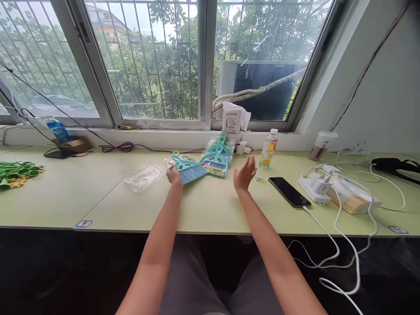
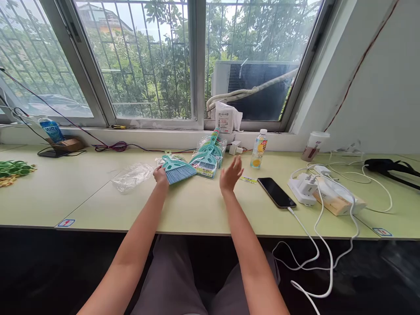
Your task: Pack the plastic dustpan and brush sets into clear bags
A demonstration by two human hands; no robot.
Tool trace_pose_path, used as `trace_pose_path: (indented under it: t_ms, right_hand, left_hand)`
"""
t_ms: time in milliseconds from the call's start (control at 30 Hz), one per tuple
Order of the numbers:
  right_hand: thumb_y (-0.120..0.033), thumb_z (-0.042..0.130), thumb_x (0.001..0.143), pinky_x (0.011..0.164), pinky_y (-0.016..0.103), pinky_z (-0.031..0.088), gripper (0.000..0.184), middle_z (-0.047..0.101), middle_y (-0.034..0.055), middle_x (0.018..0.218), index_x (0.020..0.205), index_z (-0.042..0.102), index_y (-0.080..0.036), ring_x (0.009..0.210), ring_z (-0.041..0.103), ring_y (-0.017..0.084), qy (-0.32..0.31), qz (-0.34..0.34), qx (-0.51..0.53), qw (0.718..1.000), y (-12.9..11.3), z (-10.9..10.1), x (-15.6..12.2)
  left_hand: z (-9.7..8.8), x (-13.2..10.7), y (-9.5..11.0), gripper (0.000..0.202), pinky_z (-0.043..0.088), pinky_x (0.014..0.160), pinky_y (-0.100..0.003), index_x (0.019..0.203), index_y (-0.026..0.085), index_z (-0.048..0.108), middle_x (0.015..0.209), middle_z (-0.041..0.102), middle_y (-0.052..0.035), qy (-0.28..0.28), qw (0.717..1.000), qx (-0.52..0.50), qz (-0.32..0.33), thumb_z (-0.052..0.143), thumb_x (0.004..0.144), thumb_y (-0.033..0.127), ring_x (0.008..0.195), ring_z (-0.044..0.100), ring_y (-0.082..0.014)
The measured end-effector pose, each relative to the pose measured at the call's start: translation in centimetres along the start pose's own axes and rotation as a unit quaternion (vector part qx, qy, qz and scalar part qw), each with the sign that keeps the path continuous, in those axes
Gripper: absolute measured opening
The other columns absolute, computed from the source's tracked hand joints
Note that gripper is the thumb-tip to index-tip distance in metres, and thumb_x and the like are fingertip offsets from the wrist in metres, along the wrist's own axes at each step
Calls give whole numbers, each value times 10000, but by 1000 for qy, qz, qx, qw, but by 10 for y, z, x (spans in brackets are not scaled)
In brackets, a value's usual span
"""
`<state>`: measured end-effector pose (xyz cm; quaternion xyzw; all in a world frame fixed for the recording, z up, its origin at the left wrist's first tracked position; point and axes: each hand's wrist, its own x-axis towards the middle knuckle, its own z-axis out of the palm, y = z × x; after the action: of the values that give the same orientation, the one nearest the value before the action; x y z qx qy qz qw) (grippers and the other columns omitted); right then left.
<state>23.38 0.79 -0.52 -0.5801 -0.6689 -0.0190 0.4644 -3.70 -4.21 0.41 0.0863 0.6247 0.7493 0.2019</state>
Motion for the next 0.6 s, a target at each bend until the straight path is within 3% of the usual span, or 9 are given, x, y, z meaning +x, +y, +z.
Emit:
trace_pose_path:
  t_ms: [67, 100, 167, 267, 433, 533, 600]
  right_hand:
    - [-220, 378, 944, 1170, 592, 175, 507, 395, 154, 1533, 1450, 407, -194, 1442, 293, 292, -119, -183, -49, 975, -17, 12, -14]
    - [-212, 395, 948, 1169, 539, 222, 427, 508, 114, 1451, 1355, 522, -234, 1380, 391, 262, -178, -237, -56, 953, -24, 19, -21]
    - [-201, 414, 953, 1115, 462, 330, 337, 643, 73, 1283, 1202, 633, -258, 1236, 522, 228, -242, -278, -66, 927, -34, 32, -28]
    - [-162, 357, 968, 1005, 442, 414, 374, 673, 101, 1195, 1212, 632, -228, 1105, 574, 236, -255, -269, -87, 925, -37, 47, -22]
    - [-59, 293, 930, 965, 469, 425, 472, 540, 162, 1378, 1239, 626, -185, 1178, 513, 290, -239, -223, -119, 937, -30, 66, 13]
    - [-60, 282, 928, 992, 487, 417, 488, 523, 173, 1401, 1249, 628, -187, 1240, 476, 311, -240, -186, -123, 945, -29, 86, 32]
    - [-54, 279, 920, 1023, 509, 400, 520, 478, 180, 1456, 1321, 582, -187, 1269, 464, 317, -242, -158, -121, 950, -30, 101, 42]
  left_hand:
    - [-3, 4, 0, 381, 519, 787, -365, 1112, 201, 628, 1035, 668, -92, 7, 1000, -11, -11, 533, 754, 112, 903, 664, -227]
    - [-4, 5, -1, 394, 523, 769, -354, 1121, 202, 626, 1018, 669, -85, 9, 1000, -16, -15, 528, 752, 107, 873, 666, -214]
    - [-3, 6, -2, 402, 526, 755, -335, 1132, 196, 624, 1012, 666, -82, 15, 999, -23, -20, 520, 755, 102, 859, 665, -199]
    - [-1, 6, -4, 398, 527, 770, -318, 1137, 186, 626, 1036, 659, -84, 21, 999, -23, -24, 513, 764, 103, 903, 662, -194]
    - [-3, 14, -12, 398, 530, 810, -329, 1153, 160, 614, 1016, 658, -94, 11, 1000, 2, -23, 501, 775, 106, 952, 659, -207]
    - [-6, 22, -19, 390, 535, 830, -361, 1166, 150, 611, 981, 665, -100, -27, 999, 25, 0, 504, 791, 140, 964, 660, -226]
    - [-6, 28, -23, 381, 543, 827, -383, 1162, 153, 621, 935, 673, -93, -82, 995, 41, 38, 518, 795, 170, 948, 668, -237]
